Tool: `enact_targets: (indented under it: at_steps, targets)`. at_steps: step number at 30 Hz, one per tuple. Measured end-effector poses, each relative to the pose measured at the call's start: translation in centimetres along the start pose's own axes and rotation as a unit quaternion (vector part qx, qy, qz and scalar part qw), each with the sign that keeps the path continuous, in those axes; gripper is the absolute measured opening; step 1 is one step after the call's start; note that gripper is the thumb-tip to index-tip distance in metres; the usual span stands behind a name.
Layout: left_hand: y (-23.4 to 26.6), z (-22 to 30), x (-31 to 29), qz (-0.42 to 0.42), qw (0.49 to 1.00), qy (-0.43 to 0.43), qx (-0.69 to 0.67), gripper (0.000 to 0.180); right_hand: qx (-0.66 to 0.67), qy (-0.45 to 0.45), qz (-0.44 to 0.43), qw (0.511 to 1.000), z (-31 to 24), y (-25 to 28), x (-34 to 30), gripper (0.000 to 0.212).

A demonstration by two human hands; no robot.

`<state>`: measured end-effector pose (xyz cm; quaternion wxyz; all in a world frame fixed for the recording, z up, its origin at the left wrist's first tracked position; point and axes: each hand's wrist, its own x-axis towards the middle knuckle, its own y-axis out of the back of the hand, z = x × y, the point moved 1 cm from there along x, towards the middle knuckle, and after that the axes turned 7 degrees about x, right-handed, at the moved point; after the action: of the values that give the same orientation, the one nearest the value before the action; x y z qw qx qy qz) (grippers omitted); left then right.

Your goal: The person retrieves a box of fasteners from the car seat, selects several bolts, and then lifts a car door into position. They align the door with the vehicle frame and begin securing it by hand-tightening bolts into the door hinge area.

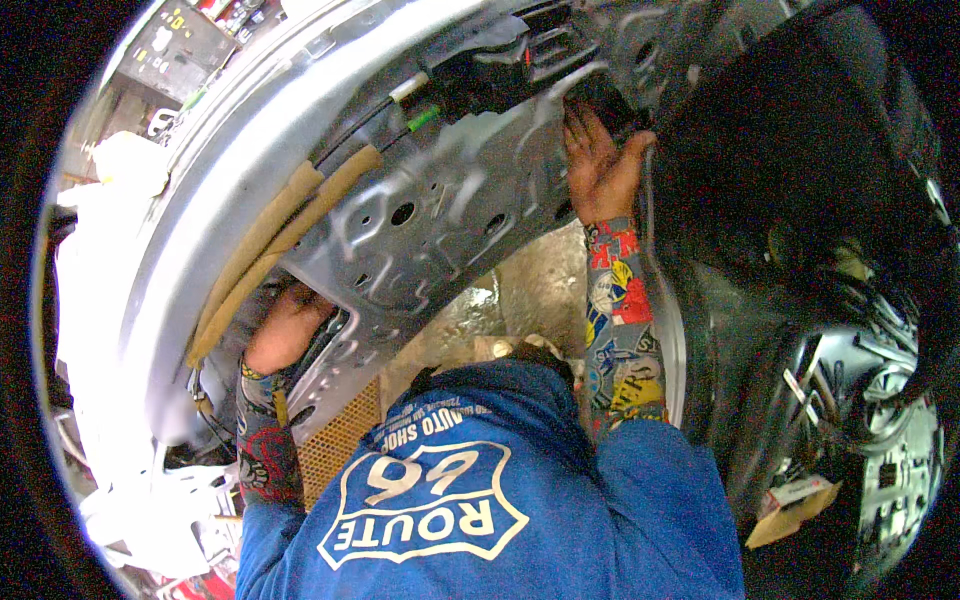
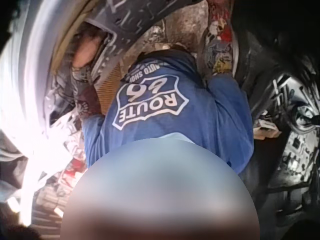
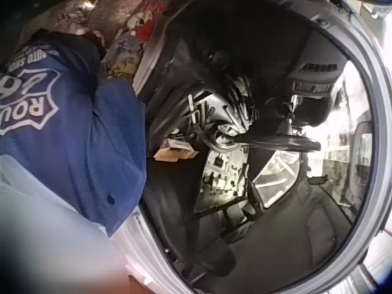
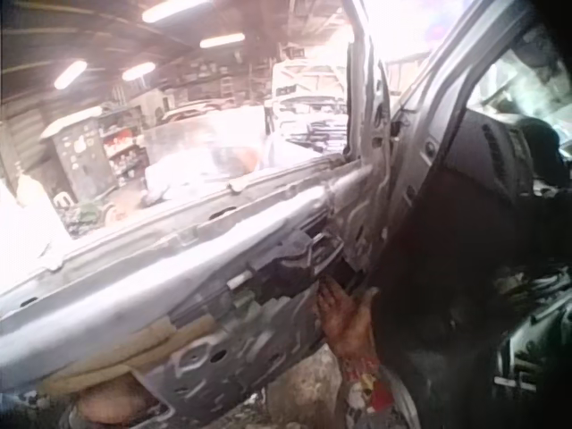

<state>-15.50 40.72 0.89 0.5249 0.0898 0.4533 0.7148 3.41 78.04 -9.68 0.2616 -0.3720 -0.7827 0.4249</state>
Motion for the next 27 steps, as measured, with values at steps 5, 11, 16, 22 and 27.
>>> enact_targets:
  at_steps: [5, 11, 16, 22, 27]
  targets:
    - [0.5, 1.7, 0.3, 0.010, 0.997, -0.051, 0.063, 0.047, -0.071, 0.031, 0.014, 0.997, -0.1, 0.0, 0.2, 0.124]
    - [0.5, 3.9, 0.8, -0.014, 0.999, -0.025, 0.014, 0.052, -0.200, 0.135, 0.024, 0.970, 1.1, 1.0, 0.8, 0.098]
    - [2.1, 3.4, 1.3, -0.039, 0.997, 0.045, 0.050, 0.061, -0.488, 0.129, 0.113, 0.856, 0.3, -0.9, -0.1, 0.062]
    - [3.0, 1.2, 1.8, 0.019, 0.994, 0.068, 0.084, 0.067, -0.490, 0.006, 0.163, 0.856, -1.3, -3.4, 1.1, 0.076]
    - [2.8, 0.4, 2.3, 0.020, 0.999, 0.029, 0.032, 0.063, -0.459, 0.130, 0.168, 0.862, 0.6, -3.1, 0.0, 0.061]
